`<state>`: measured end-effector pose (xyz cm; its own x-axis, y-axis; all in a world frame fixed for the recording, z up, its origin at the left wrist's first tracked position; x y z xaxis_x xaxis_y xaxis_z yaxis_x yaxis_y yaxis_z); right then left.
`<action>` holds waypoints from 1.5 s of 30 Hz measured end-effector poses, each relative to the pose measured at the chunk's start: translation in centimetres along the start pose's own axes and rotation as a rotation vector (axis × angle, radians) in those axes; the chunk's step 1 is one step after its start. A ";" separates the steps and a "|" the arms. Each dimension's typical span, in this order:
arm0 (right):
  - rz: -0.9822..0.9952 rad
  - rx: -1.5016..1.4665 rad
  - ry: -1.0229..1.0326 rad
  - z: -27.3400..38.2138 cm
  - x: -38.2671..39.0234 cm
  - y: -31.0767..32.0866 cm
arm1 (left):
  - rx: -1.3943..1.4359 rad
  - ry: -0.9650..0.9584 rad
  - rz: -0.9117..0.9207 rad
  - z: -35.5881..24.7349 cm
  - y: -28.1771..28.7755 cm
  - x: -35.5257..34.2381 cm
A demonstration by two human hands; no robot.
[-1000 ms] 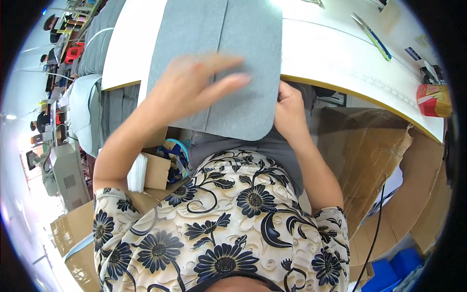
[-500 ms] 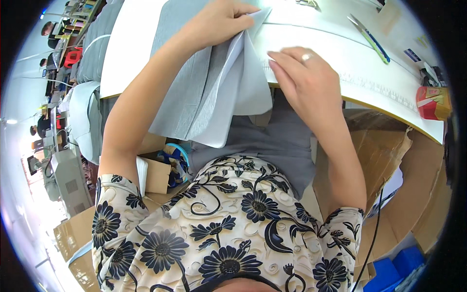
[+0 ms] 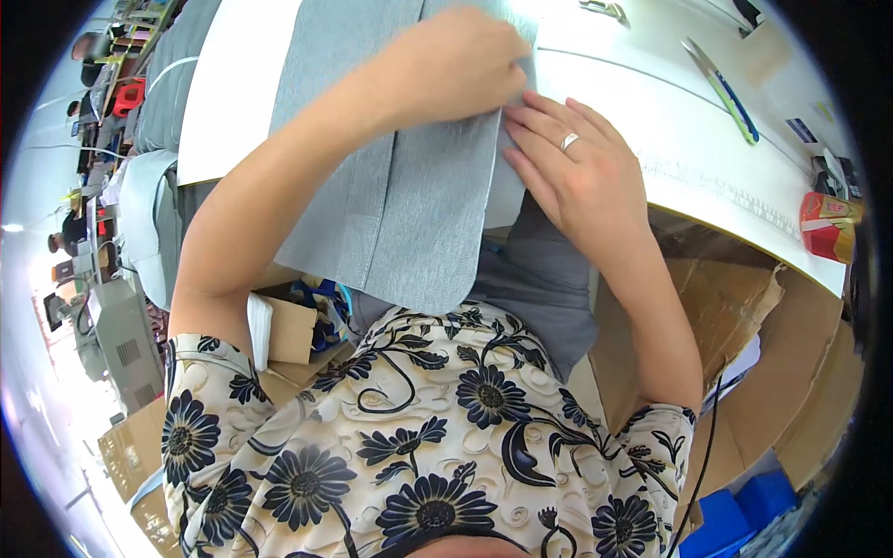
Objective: The recorder is assembling a fabric sleeve by inserting foam padding and sewing the edges using an industrial sewing machine.
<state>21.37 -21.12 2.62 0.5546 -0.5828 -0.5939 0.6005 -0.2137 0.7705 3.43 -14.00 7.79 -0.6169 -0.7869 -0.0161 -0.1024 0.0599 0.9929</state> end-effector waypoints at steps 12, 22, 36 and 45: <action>-0.131 0.051 -0.044 0.0 2.8 -2.0 | -0.068 0.053 0.082 -1.8 -2.1 -0.9; -0.055 -1.302 -0.928 6.8 10.2 -7.1 | -0.036 -0.140 0.042 -7.6 -3.0 16.2; -0.094 -1.394 -0.935 8.3 10.1 -4.4 | 0.074 -0.334 -0.276 -6.6 -6.5 17.0; -0.066 -1.444 -0.917 8.6 9.6 -4.1 | -0.014 -0.361 -0.269 -6.9 -6.6 17.1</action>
<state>19.28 -32.59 -4.29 0.3318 -0.9380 0.1004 0.8868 0.2739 -0.3723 -1.08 -32.09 1.80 -0.8029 -0.5082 -0.3117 -0.2874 -0.1283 0.9492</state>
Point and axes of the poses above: each hand's wrist, its own x-axis away from the middle knuckle, its own y-axis out of the back of the hand, z = x × y, the point moved 1 cm from there along -x, towards the middle knuckle, and after that the axes turned 2 degrees about z, right-handed, at the moved point
